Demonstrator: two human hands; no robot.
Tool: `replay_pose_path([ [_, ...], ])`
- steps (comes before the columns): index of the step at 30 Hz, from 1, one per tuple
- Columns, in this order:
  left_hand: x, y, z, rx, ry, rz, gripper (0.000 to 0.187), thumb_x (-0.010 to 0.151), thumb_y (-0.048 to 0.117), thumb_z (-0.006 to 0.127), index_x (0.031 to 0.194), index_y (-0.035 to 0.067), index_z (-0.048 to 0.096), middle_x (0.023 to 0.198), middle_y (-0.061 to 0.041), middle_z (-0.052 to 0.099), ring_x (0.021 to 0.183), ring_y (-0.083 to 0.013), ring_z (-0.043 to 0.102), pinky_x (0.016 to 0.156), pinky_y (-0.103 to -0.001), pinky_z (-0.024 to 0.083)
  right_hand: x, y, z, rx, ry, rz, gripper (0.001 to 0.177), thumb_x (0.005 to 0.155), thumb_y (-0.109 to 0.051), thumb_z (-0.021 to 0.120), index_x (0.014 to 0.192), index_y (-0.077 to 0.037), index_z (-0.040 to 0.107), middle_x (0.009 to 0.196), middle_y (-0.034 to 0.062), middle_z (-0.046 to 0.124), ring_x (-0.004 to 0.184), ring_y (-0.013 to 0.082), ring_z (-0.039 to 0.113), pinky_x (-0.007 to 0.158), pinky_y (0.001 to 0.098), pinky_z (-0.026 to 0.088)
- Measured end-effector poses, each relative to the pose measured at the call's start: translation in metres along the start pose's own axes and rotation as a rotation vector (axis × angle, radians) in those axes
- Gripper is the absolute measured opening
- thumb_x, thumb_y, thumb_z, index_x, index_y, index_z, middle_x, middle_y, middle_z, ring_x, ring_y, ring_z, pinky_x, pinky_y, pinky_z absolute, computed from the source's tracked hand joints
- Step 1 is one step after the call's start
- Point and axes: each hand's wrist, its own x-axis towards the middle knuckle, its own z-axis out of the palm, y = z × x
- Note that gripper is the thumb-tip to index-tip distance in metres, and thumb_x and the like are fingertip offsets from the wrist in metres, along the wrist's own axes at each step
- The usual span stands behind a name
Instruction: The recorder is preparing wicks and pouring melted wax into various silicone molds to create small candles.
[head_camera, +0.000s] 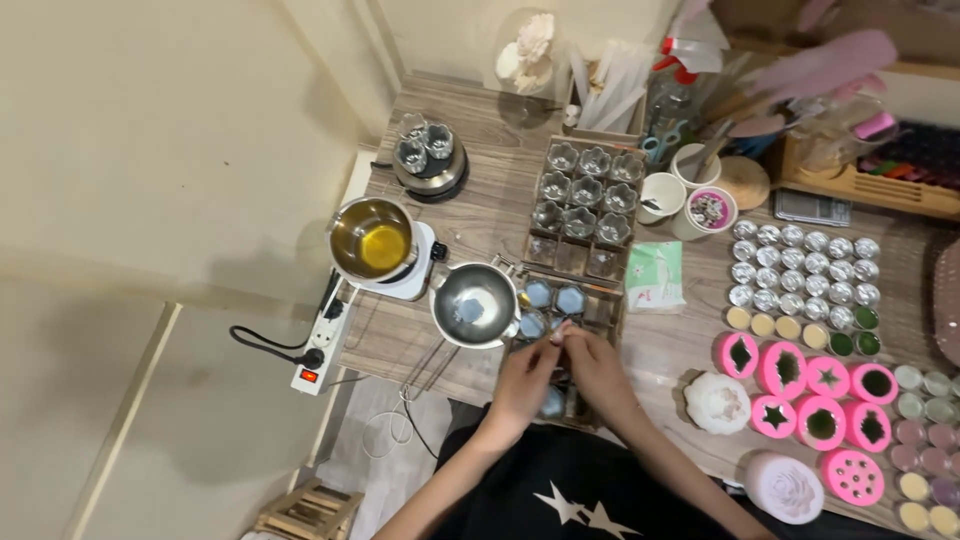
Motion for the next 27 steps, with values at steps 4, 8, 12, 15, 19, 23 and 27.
replay_pose_path([
  [4, 0.005, 0.006, -0.038, -0.358, 0.027, 0.040, 0.043, 0.104, 0.028, 0.051, 0.136, 0.003, 0.066, 0.117, -0.004, 0.074, 0.102, -0.0066, 0.063, 0.093, -0.024, 0.050, 0.012, -0.040, 0.036, 0.030, -0.127, 0.026, 0.029, 0.099, -0.021, 0.051, 0.102, 0.001, 0.071, 0.082, 0.0036, 0.067, 0.075, 0.0111, 0.057, 0.068, 0.0282, 0.048],
  [8, 0.010, 0.010, -0.082, -0.449, 0.233, 0.012, 0.039, 0.103, 0.023, 0.052, 0.125, -0.002, 0.072, 0.116, -0.007, 0.077, 0.106, -0.0109, 0.068, 0.096, -0.026, 0.050, 0.048, -0.086, 0.055, -0.432, -0.240, -0.114, 0.031, 0.102, -0.028, 0.054, 0.107, -0.003, 0.072, 0.092, 0.0094, 0.070, 0.084, 0.0170, 0.064, 0.076, 0.0338, 0.052],
  [12, 0.009, 0.016, -0.133, -0.405, 0.442, 0.070, 0.037, 0.103, 0.020, 0.052, 0.118, -0.003, 0.076, 0.112, -0.010, 0.080, 0.106, -0.0119, 0.071, 0.097, -0.025, 0.051, 0.120, -0.147, 0.061, -0.729, -0.021, -0.352, 0.027, 0.092, -0.026, 0.065, 0.106, -0.005, 0.073, 0.099, 0.0139, 0.072, 0.090, 0.0280, 0.072, 0.080, 0.0410, 0.056],
  [15, -0.001, 0.026, -0.166, -0.263, 0.484, 0.048, 0.035, 0.102, 0.020, 0.055, 0.120, 0.000, 0.078, 0.102, -0.013, 0.080, 0.095, -0.0134, 0.067, 0.087, -0.026, 0.050, 0.195, -0.192, 0.074, -0.883, 0.070, -0.569, 0.019, 0.096, -0.020, 0.065, 0.099, -0.003, 0.073, 0.096, 0.0178, 0.067, 0.089, 0.0313, 0.067, 0.083, 0.0436, 0.053],
  [19, -0.001, 0.010, -0.190, -0.219, 0.498, 0.029, 0.035, 0.100, 0.022, 0.055, 0.114, 0.000, 0.078, 0.105, -0.007, 0.083, 0.098, -0.0109, 0.071, 0.091, -0.024, 0.052, 0.279, -0.240, 0.125, -1.051, 0.069, -0.710, 0.020, 0.095, -0.022, 0.071, 0.101, -0.004, 0.077, 0.101, 0.0181, 0.066, 0.101, 0.0352, 0.060, 0.091, 0.0481, 0.048],
  [23, 0.004, 0.002, -0.205, -0.354, 0.452, -0.033, 0.034, 0.098, 0.021, 0.059, 0.114, -0.001, 0.079, 0.105, -0.007, 0.082, 0.097, -0.0108, 0.070, 0.090, -0.025, 0.052, 0.354, -0.236, 0.158, -1.265, -0.097, -0.721, 0.017, 0.089, -0.022, 0.073, 0.101, -0.013, 0.081, 0.104, 0.0151, 0.066, 0.111, 0.0345, 0.057, 0.098, 0.0467, 0.049],
  [27, 0.007, 0.002, -0.214, -0.351, 0.480, -0.094, 0.035, 0.097, 0.022, 0.060, 0.113, -0.001, 0.082, 0.103, -0.011, 0.084, 0.096, -0.0136, 0.072, 0.088, -0.027, 0.053, 0.386, -0.225, 0.180, -1.482, -0.229, -0.705, 0.017, 0.084, -0.024, 0.075, 0.099, -0.018, 0.081, 0.108, 0.0131, 0.065, 0.114, 0.0347, 0.056, 0.099, 0.0473, 0.049],
])
